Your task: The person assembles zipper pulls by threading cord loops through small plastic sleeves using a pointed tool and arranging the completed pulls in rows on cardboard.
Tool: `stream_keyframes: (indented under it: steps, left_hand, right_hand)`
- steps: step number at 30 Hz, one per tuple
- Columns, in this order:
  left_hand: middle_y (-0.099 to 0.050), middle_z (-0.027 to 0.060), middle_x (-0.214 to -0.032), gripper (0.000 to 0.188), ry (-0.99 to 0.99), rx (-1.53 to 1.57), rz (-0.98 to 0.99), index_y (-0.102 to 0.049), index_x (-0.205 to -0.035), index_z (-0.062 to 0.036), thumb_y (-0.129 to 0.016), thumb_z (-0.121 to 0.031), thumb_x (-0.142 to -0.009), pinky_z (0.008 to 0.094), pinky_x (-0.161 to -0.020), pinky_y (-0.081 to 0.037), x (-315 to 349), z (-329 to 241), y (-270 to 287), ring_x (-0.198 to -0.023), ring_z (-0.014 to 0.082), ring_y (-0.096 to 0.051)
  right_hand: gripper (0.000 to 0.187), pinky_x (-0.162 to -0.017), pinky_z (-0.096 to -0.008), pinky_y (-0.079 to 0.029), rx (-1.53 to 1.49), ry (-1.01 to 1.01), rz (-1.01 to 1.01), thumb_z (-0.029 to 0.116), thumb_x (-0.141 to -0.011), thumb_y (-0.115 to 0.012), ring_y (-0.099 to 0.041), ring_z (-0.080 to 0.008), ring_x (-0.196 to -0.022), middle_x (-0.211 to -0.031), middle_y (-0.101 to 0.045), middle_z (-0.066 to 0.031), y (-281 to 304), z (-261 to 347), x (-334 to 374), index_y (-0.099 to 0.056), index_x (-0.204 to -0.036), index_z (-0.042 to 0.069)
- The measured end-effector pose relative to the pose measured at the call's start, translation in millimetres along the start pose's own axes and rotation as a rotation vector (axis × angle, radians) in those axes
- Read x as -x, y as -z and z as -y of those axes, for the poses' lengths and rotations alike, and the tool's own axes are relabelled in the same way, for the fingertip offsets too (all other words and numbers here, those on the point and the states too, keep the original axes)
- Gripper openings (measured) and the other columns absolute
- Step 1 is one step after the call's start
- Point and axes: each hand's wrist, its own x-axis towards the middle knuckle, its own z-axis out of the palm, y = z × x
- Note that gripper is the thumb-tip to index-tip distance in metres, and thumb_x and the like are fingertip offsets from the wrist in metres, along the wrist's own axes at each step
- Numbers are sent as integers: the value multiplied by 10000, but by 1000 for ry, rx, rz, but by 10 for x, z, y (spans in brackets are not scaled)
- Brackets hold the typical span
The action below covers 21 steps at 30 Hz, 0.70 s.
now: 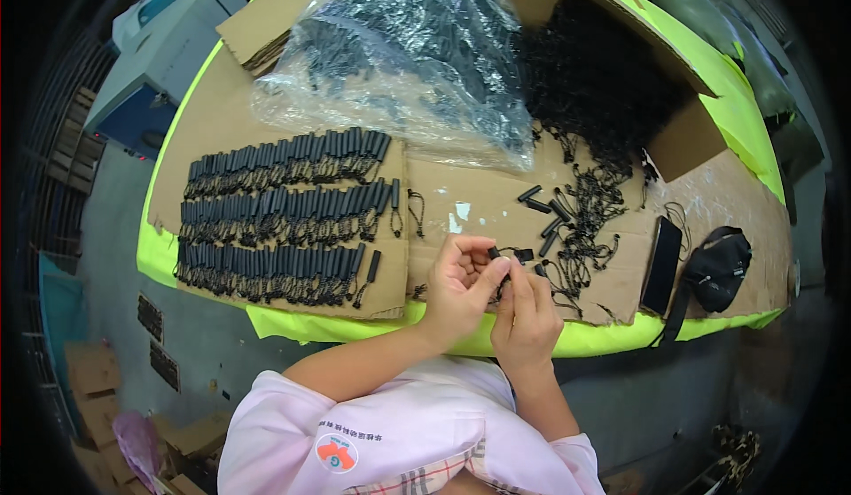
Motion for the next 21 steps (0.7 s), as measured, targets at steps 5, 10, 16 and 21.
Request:
stream_keyframes:
  steps: [5,10,16,21]
  left_hand:
    - [-523,3,-804,221,-43,-53,5,-504,-992,-36,-630,-23,-810,169,-608,-424,15,-168,195,-718,44,-497]
    - [-530,36,-661,153,-416,-1369,9,-611,-871,-50,-664,-33,-729,267,-563,-432,92,-661,665,-660,151,-525]
    - [-587,69,-866,214,-529,-1810,-32,-625,-909,-57,-676,-106,-707,323,-618,-435,168,-509,1015,-788,241,-545]
    - [-385,200,-1318,552,-533,-1763,83,-454,-1249,-7,-620,-234,-773,486,-1010,-249,176,-505,1042,-1226,365,-346]
  right_hand:
    - [373,-499,-317,-466,-110,12,90,49,-740,-628,-583,-242,-628,-788,-572,-103,68,32,-31,-563,-1106,19]
    - [296,-478,-307,-451,-249,-92,169,128,-753,-650,-580,-218,-562,-712,-585,-84,136,-136,26,-593,-1030,40]
    - [232,-526,-304,-471,-284,-229,184,76,-755,-651,-597,-243,-590,-741,-614,-121,148,-264,-22,-610,-973,8]
    - [207,-519,-343,-473,-150,-273,-20,151,-783,-625,-600,-274,-603,-748,-611,-116,193,-733,-144,-616,-951,30]
